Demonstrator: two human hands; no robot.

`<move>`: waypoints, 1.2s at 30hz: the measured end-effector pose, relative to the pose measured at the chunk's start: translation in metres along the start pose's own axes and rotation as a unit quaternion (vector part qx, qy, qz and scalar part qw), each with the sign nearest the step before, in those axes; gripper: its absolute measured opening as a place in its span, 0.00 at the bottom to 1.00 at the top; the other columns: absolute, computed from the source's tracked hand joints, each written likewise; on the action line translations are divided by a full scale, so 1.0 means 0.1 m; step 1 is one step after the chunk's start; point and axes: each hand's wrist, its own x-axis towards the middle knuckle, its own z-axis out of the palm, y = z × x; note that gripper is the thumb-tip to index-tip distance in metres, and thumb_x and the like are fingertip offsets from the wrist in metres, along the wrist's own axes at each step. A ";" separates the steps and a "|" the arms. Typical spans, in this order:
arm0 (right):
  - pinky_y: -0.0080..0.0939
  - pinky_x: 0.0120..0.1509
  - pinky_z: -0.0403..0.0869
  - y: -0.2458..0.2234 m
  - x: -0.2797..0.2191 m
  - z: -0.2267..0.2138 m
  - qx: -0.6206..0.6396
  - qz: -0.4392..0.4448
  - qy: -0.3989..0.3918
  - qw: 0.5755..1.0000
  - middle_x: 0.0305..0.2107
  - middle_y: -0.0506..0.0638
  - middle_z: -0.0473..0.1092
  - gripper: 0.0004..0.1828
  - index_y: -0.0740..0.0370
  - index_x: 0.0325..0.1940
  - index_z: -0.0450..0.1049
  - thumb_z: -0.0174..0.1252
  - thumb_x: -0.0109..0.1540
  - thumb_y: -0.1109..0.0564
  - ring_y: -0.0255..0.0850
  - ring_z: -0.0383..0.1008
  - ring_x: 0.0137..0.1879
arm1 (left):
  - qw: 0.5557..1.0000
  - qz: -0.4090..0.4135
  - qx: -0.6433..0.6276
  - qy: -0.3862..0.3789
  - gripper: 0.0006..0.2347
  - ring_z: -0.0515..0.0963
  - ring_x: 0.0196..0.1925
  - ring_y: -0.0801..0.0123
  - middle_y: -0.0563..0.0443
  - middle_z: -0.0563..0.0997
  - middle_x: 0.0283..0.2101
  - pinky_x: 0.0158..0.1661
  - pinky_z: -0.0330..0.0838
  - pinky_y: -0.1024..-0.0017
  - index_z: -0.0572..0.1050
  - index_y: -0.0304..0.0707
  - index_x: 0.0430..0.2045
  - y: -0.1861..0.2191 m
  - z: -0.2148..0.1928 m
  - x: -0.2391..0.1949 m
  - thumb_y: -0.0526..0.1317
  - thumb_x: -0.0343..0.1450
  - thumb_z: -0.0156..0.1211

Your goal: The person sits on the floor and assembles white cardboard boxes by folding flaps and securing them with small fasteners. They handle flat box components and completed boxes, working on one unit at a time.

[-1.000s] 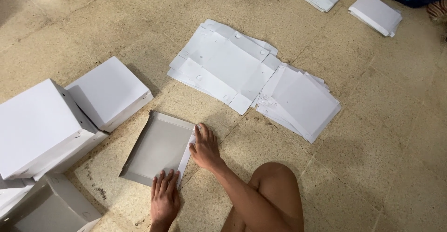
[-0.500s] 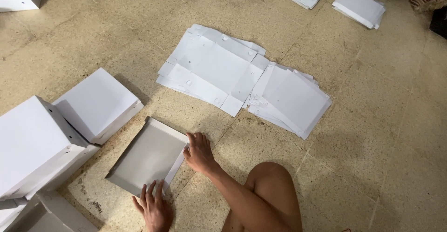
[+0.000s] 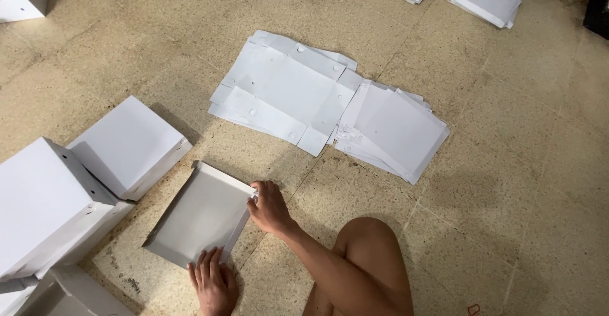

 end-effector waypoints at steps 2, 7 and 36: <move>0.49 0.53 0.69 -0.02 0.00 -0.02 -0.006 0.001 0.000 1.000 0.45 0.58 0.65 0.18 0.58 0.57 0.63 0.53 0.65 0.52 0.49 0.65 0.52 | 1.000 0.001 -0.005 0.000 0.17 0.71 0.68 0.57 0.50 0.78 0.57 0.76 0.48 0.47 0.75 0.42 0.52 -0.02 0.02 0.00 0.32 0.69 0.50; 0.49 0.58 0.69 -0.08 0.02 -0.12 0.011 0.045 -0.013 0.999 0.52 0.59 0.67 0.21 0.59 0.61 0.64 0.53 0.66 0.49 0.50 0.66 0.57 | 0.999 0.029 -0.006 0.019 0.17 0.72 0.68 0.59 0.52 0.79 0.56 0.76 0.51 0.47 0.75 0.43 0.51 -0.04 0.08 -0.02 0.31 0.68 0.51; 0.51 0.59 0.69 -0.09 0.00 -0.09 0.021 0.074 -0.070 0.995 0.51 0.60 0.66 0.23 0.59 0.65 0.65 0.49 0.65 0.52 0.51 0.65 0.58 | 0.992 0.075 -0.098 -0.004 0.21 0.70 0.64 0.51 0.42 0.73 0.55 0.73 0.52 0.45 0.72 0.36 0.54 -0.05 0.02 -0.02 0.27 0.66 0.45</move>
